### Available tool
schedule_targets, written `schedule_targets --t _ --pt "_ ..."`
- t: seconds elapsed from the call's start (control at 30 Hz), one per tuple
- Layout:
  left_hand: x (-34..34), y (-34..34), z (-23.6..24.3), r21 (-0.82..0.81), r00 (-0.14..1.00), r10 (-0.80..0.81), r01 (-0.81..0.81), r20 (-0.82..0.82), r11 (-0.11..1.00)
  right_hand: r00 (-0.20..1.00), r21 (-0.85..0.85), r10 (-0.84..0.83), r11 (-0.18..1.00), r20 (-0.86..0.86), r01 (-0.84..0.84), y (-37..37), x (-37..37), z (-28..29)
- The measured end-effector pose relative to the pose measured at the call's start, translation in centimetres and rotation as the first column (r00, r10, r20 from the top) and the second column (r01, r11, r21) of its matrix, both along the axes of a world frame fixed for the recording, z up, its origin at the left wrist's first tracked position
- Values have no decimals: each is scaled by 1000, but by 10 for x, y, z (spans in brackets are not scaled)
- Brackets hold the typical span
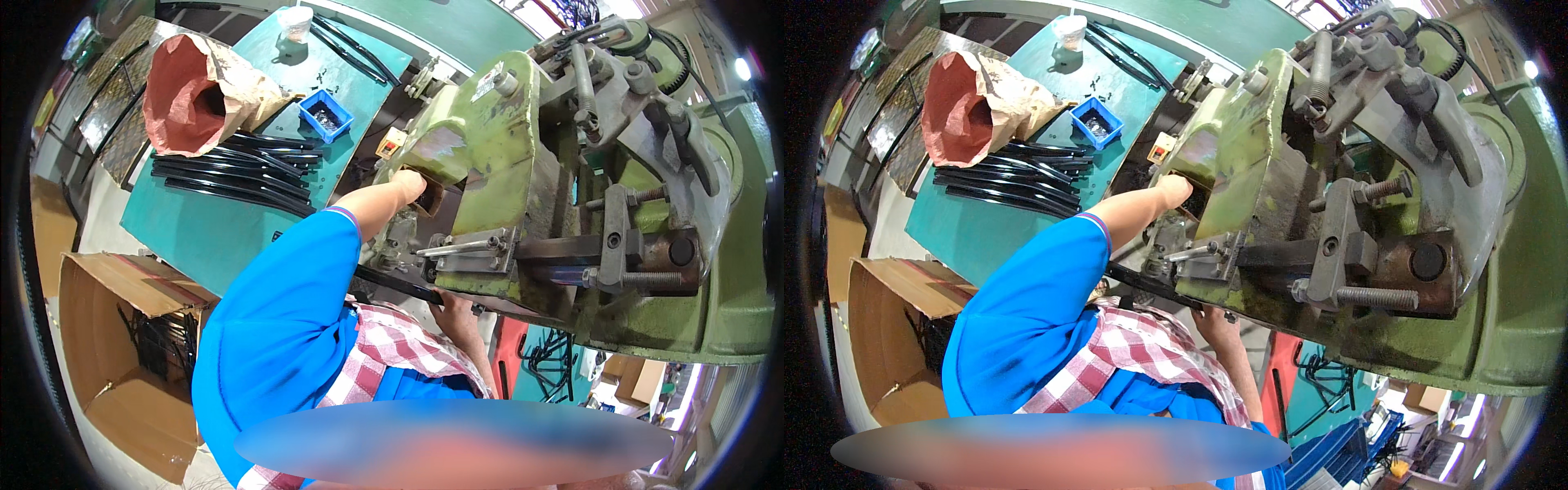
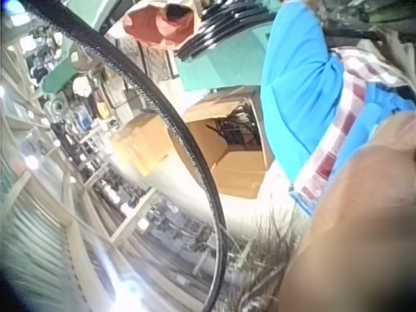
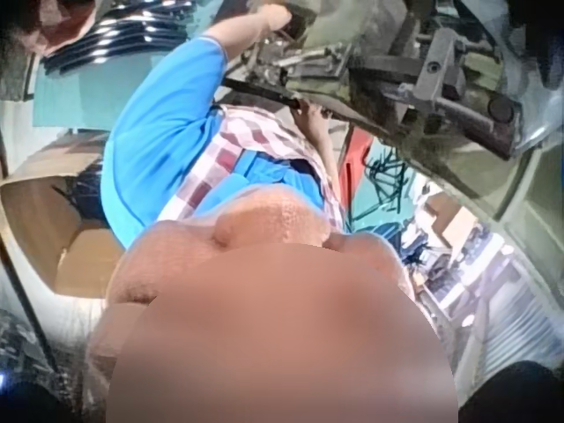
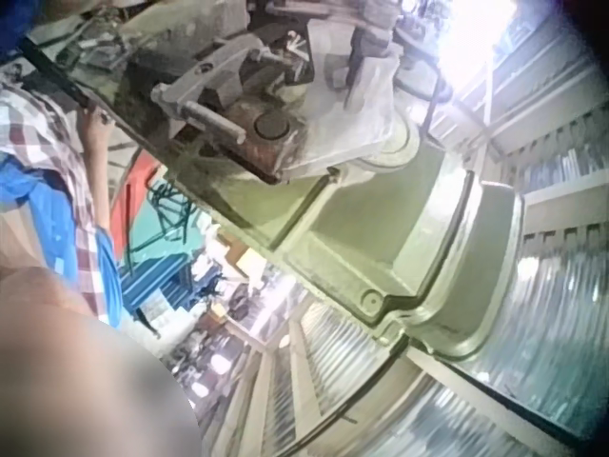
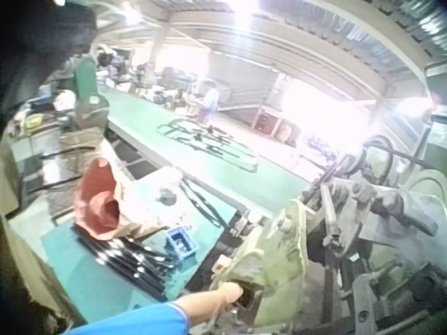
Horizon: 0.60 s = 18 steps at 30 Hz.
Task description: The person repeatedly picks up black metal rods, inserts them into a manual bending machine, and bends them using a lever. The bent rods are then placed into a cardboard box.
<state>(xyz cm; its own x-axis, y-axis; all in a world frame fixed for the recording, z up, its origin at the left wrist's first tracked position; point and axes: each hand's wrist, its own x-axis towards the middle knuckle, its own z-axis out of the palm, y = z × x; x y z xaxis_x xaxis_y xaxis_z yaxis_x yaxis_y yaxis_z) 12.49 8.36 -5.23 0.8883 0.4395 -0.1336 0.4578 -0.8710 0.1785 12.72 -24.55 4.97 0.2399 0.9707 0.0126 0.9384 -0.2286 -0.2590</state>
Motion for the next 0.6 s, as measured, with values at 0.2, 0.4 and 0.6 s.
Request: schedule_targets --t 0.2,0.4,0.6 --pt "0 -3 11 4 999 11 -10 -43 1000 1000 -75 18 997 15 -17 5 -11 16" --pt "-2 6 -5 37 998 -65 65 4 997 994 -78 -24 997 -106 16 3 -15 13" --pt "0 0 7 70 998 -69 68 11 995 998 -42 11 999 -68 -14 -4 -4 -5"
